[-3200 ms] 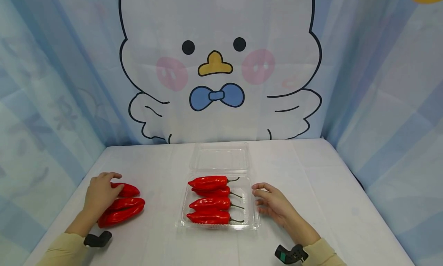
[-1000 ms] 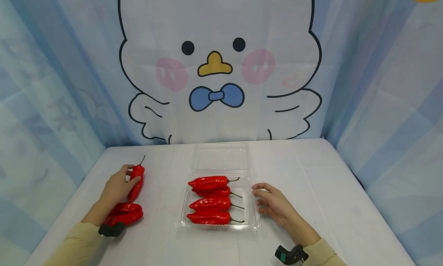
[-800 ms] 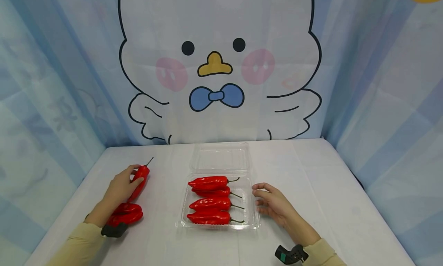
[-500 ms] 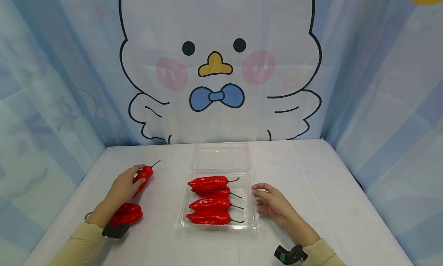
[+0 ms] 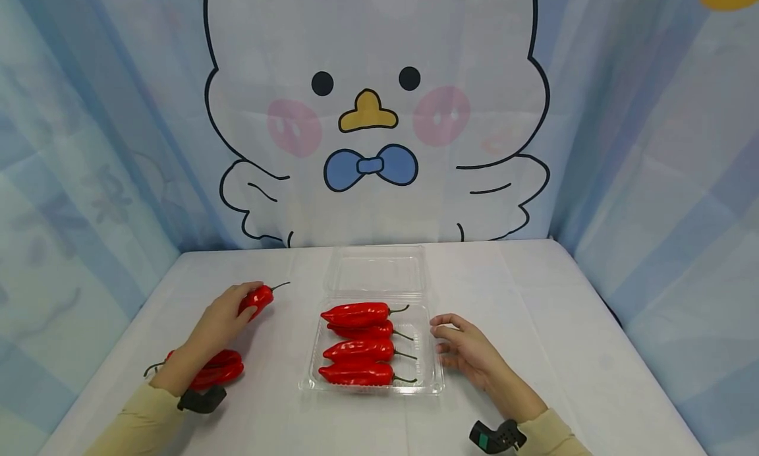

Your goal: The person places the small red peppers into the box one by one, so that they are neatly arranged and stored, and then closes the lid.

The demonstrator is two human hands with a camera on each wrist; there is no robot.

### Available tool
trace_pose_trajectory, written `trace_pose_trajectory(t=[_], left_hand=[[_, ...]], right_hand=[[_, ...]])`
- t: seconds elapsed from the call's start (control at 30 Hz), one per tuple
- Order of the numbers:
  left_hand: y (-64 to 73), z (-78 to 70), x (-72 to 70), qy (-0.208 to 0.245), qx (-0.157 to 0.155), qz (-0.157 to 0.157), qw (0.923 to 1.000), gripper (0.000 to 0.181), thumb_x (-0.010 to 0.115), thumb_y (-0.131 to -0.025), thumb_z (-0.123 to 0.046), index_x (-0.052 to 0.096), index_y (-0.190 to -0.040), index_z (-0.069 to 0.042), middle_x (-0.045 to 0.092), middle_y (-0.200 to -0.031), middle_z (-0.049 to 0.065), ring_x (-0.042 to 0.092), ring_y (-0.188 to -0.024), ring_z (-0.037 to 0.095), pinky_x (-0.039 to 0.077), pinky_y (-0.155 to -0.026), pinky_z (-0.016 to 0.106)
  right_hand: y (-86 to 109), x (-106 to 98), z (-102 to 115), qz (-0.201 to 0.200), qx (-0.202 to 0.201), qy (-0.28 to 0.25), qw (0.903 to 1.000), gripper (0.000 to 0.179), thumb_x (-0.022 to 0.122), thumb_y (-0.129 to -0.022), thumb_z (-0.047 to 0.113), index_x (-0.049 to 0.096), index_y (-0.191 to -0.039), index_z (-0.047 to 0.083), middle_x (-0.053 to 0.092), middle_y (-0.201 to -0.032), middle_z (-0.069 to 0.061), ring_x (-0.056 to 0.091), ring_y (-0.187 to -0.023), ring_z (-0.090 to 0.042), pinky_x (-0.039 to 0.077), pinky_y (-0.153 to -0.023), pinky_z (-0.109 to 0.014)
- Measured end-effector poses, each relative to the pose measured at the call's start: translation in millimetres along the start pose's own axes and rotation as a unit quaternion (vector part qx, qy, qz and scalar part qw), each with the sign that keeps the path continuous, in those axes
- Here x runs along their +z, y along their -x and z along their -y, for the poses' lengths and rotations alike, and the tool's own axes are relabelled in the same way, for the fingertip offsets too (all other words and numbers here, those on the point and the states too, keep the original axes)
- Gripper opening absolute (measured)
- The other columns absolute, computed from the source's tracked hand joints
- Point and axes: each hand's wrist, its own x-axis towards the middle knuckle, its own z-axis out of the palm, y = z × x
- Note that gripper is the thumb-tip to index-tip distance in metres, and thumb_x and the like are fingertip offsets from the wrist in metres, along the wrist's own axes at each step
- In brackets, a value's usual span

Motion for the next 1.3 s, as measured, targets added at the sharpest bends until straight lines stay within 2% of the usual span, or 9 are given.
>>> trace_pose_trajectory(t=[0.27, 0.47, 0.77, 1.3], left_hand=[[-0.1, -17.2, -0.9, -0.008, 0.036, -0.009, 0.9993, 0.058, 0.071, -0.095, -0.008, 0.050, -0.149, -0.007, 0.058, -0.139, 0.022, 0.058, -0.125, 0.040, 0.053, -0.102, 0.059], [0.8, -22.8, 2.6, -0.007, 0.041, -0.008, 0.9991, 0.058, 0.073, -0.094, -0.008, 0.051, -0.148, -0.008, 0.059, -0.139, 0.021, 0.059, -0.124, 0.040, 0.054, -0.101, 0.058], [3.4, -23.6, 10.1, 0.003, 0.026, 0.003, 0.9997, 0.059, 0.074, -0.094, -0.009, 0.052, -0.148, -0.012, 0.059, -0.139, 0.017, 0.059, -0.124, 0.037, 0.054, -0.101, 0.058], [7.1, -35.2, 18.0, 0.001, 0.044, -0.004, 0.9990, 0.058, 0.076, -0.093, -0.010, 0.055, -0.146, -0.013, 0.062, -0.136, 0.015, 0.061, -0.119, 0.033, 0.056, -0.099, 0.054]], right_hand=[[-0.2, 0, 1, -0.002, 0.000, 0.000, 1.0000, 0.025, 0.063, -0.102, 0.019, 0.054, -0.123, 0.011, 0.052, -0.102, 0.000, 0.057, -0.073, -0.006, 0.054, -0.061, -0.018], [-0.7, 1, -1, -0.002, 0.001, -0.001, 1.0000, 0.025, 0.063, -0.102, 0.019, 0.053, -0.123, 0.010, 0.052, -0.102, 0.000, 0.056, -0.073, -0.006, 0.054, -0.060, -0.018], [-1.5, 1, -2, -0.005, 0.002, 0.002, 1.0000, 0.025, 0.062, -0.102, 0.019, 0.053, -0.124, 0.010, 0.052, -0.102, 0.000, 0.057, -0.072, -0.005, 0.054, -0.060, -0.018], [-2.3, -1, -3, 0.001, -0.003, 0.000, 1.0000, 0.024, 0.063, -0.102, 0.020, 0.054, -0.123, 0.011, 0.052, -0.102, 0.000, 0.057, -0.073, -0.005, 0.054, -0.061, -0.018]])
